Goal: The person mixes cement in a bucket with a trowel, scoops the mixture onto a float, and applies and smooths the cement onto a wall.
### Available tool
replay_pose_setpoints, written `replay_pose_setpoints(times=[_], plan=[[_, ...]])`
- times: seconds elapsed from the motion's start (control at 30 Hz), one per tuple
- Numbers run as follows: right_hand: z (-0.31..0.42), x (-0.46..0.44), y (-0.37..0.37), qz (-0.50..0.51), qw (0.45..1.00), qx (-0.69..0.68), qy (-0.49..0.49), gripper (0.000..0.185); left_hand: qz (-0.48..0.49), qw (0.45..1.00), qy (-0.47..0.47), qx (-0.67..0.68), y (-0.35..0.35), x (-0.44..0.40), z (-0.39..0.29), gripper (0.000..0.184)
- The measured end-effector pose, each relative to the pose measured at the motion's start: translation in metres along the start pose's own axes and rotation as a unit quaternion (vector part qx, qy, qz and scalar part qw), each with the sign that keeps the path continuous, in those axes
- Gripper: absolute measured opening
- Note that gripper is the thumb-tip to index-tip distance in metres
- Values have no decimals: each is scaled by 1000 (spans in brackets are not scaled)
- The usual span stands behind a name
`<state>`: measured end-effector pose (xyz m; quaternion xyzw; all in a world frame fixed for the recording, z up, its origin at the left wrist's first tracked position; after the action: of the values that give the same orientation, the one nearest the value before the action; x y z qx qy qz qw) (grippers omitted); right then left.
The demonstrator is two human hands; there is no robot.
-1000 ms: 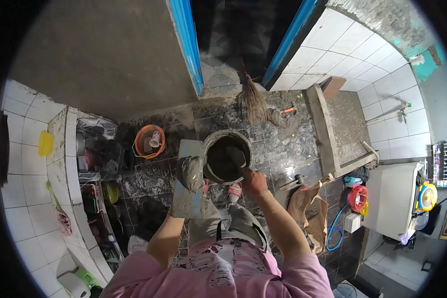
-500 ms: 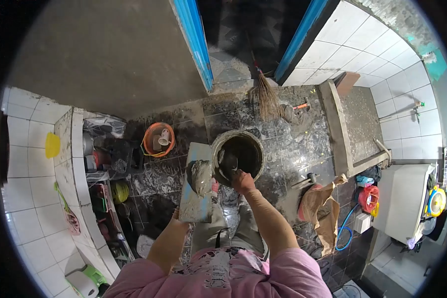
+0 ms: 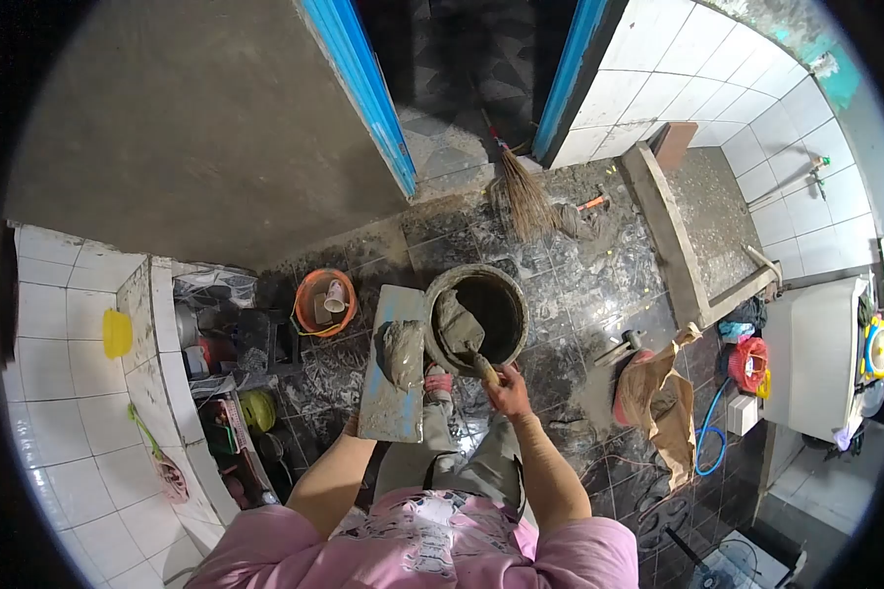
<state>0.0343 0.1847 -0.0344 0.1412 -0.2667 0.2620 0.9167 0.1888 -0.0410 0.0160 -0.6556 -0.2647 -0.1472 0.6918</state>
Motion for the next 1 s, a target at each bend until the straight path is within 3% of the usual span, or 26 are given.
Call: replay_pose_setpoints(times=[0.13, 0.27, 0.37, 0.47, 0.6, 0.63, 0.7, 0.83, 1.0], plan=[[11, 32, 7, -14, 997, -71, -3, 33, 68, 994, 80, 34, -8, 3, -9, 50], [43, 77, 19, -23, 994, -104, 24, 39, -7, 989, 43, 143, -68, 21, -13, 46], [61, 115, 32, -37, 995, -90, 31, 40, 15, 994, -92, -52, -23, -11, -12, 43], [95, 157, 43, -46, 995, -78, 46, 42, 30, 994, -82, -62, -29, -10, -8, 44], [150, 208, 52, -43, 997, 4, 59, 42, 39, 997, -40, -54, -36, 2, 9, 44], [164, 216, 51, -52, 989, 66, 119, 42, 41, 997, -33, -52, -36, 6, 14, 44], [203, 235, 36, -68, 951, 188, 234, 41, 46, 997, -26, -48, -37, 10, 27, 44], [236, 260, 22, -59, 871, 383, 302, 42, 73, 996, -36, -41, -63, 2, 45, 44], [237, 285, 42, -96, 837, 379, 383, 45, 108, 992, -58, -34, -106, -12, 70, 44]])
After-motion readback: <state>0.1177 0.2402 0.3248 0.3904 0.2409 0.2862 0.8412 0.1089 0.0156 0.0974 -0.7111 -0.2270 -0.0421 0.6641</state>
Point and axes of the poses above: each hand's wrist, its own x-axis away from the middle knuckle, its own y-axis out of the back of the hand, z = x × y, the point moved 1 cm from there along -x, towards the middle knuckle, and after that the axes turned 13 degrees about -z, right-handed, at the moved point
